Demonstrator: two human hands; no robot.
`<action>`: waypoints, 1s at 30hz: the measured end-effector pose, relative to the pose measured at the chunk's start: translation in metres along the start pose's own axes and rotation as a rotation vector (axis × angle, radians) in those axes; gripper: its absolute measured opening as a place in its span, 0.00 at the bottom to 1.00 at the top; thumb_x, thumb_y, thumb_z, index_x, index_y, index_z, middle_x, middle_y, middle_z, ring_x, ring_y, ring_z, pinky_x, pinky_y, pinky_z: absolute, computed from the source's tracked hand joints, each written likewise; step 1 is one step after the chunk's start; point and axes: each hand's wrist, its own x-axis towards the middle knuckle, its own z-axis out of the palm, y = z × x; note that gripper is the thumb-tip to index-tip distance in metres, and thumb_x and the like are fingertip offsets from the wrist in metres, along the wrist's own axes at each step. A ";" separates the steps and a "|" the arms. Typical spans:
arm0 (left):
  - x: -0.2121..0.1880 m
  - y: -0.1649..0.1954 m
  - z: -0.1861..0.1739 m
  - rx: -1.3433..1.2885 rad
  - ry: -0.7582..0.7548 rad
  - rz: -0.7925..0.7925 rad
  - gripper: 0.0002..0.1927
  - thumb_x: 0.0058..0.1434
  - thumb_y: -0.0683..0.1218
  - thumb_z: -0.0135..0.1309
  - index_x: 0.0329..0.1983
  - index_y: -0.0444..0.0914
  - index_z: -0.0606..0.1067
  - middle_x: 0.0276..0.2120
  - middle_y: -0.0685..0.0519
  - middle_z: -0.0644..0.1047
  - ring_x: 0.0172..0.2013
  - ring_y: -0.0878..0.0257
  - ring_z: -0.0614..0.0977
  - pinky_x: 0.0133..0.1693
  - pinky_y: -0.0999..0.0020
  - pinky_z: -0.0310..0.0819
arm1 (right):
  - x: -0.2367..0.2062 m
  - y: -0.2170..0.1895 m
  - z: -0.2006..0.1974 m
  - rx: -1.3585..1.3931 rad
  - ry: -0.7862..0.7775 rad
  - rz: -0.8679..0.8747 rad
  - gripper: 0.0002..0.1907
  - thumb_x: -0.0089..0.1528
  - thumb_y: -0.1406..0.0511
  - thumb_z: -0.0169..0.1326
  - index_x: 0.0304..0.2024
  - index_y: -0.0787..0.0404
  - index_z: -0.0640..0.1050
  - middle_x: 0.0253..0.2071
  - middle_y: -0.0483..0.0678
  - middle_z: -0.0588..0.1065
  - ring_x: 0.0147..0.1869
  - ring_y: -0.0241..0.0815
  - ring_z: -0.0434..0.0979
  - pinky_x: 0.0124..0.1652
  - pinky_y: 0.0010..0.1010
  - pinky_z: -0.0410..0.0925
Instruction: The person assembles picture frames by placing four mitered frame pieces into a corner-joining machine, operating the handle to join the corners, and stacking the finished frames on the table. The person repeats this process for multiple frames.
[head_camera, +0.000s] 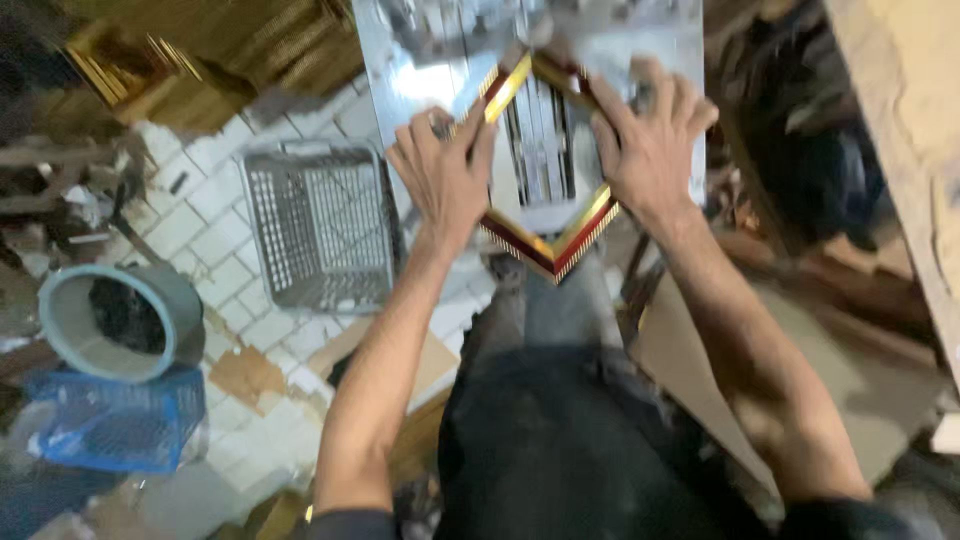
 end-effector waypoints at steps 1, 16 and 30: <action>-0.002 0.000 -0.001 -0.010 -0.009 0.015 0.17 0.75 0.53 0.57 0.64 0.48 0.79 0.51 0.49 0.68 0.53 0.53 0.65 0.54 0.53 0.57 | -0.010 -0.010 -0.004 -0.193 0.007 -0.040 0.21 0.68 0.59 0.61 0.64 0.44 0.80 0.66 0.50 0.69 0.70 0.51 0.59 0.61 0.49 0.51; -0.072 0.014 -0.071 -0.153 -0.158 -0.190 0.24 0.71 0.55 0.54 0.66 0.40 0.72 0.56 0.45 0.65 0.58 0.52 0.66 0.59 0.49 0.56 | -0.041 0.000 -0.029 0.398 0.026 0.105 0.15 0.63 0.66 0.68 0.51 0.63 0.81 0.37 0.53 0.73 0.34 0.50 0.76 0.34 0.38 0.71; 0.019 0.006 0.010 -0.014 0.033 -0.020 0.14 0.60 0.58 0.68 0.46 0.50 0.86 0.37 0.58 0.72 0.47 0.57 0.68 0.49 0.54 0.55 | 0.003 -0.003 0.002 0.367 0.193 0.278 0.15 0.59 0.70 0.68 0.27 0.62 0.72 0.23 0.49 0.69 0.21 0.42 0.66 0.25 0.32 0.63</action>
